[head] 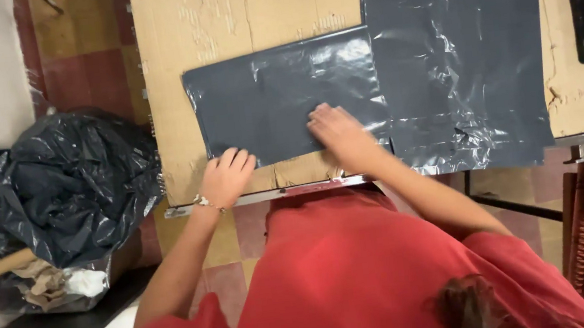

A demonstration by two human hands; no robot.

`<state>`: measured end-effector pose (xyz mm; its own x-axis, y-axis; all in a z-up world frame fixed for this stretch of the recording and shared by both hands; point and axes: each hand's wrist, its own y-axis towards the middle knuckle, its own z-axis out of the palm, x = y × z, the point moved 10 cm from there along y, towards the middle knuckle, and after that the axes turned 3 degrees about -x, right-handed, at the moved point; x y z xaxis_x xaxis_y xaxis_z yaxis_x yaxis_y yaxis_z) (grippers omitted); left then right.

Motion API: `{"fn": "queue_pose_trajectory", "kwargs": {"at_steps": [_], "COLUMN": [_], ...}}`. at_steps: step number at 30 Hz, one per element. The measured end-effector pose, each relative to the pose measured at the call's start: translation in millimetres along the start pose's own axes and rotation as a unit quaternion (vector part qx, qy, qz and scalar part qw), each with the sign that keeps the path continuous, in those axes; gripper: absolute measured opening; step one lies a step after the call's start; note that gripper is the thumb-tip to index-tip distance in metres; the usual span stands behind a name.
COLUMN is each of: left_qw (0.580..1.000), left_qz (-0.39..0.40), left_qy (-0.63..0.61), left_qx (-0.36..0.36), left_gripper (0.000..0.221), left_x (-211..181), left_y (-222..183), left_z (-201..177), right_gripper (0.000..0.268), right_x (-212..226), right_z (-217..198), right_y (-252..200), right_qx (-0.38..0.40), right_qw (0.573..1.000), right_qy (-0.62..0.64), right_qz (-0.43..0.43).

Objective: Folding and organizing plastic bags from a conveyor belt and stacking them into a collection basket

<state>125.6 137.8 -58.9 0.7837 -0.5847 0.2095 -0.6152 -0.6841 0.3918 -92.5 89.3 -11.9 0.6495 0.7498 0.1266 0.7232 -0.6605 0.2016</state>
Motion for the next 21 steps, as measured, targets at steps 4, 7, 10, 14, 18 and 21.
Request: {"fn": "queue_pose_trajectory", "kwargs": {"at_steps": [4, 7, 10, 14, 18, 21], "left_qw": [0.998, 0.921, 0.827, 0.683, 0.448, 0.539], "left_qz": [0.050, 0.047, 0.040, -0.207, -0.492, -0.585], "left_qy": [-0.031, -0.194, -0.352, -0.604, -0.668, -0.570], "left_qx": [0.034, 0.335, 0.435, 0.354, 0.333, 0.206], "left_gripper": [0.009, 0.026, 0.040, 0.047, 0.076, 0.045], "left_x": [-14.4, -57.2, -56.2, 28.8, 48.9, 106.7], "left_y": [-3.1, 33.1, 80.5, 93.2, 75.0, -29.2], "left_z": [12.5, 13.1, -9.0, 85.6, 88.4, 227.8], "right_gripper": [0.098, 0.089, 0.059, 0.029, 0.048, 0.037], "right_x": [64.5, 89.1, 96.7, 33.6, -17.4, -38.6], "right_z": [71.4, 104.2, 74.2, 81.0, 123.1, 134.8], "right_y": [21.4, 1.9, -27.5, -61.6, -105.8, -108.6], "right_qx": [0.013, 0.000, -0.041, 0.013, -0.044, -0.101], "right_qw": [0.998, 0.999, 0.982, 0.841, 0.433, 0.273], "right_qy": [0.026, 0.028, 0.166, 0.520, 0.720, 0.780], "right_qz": [-0.047, -0.035, -0.081, 0.149, 0.541, 0.554]}}
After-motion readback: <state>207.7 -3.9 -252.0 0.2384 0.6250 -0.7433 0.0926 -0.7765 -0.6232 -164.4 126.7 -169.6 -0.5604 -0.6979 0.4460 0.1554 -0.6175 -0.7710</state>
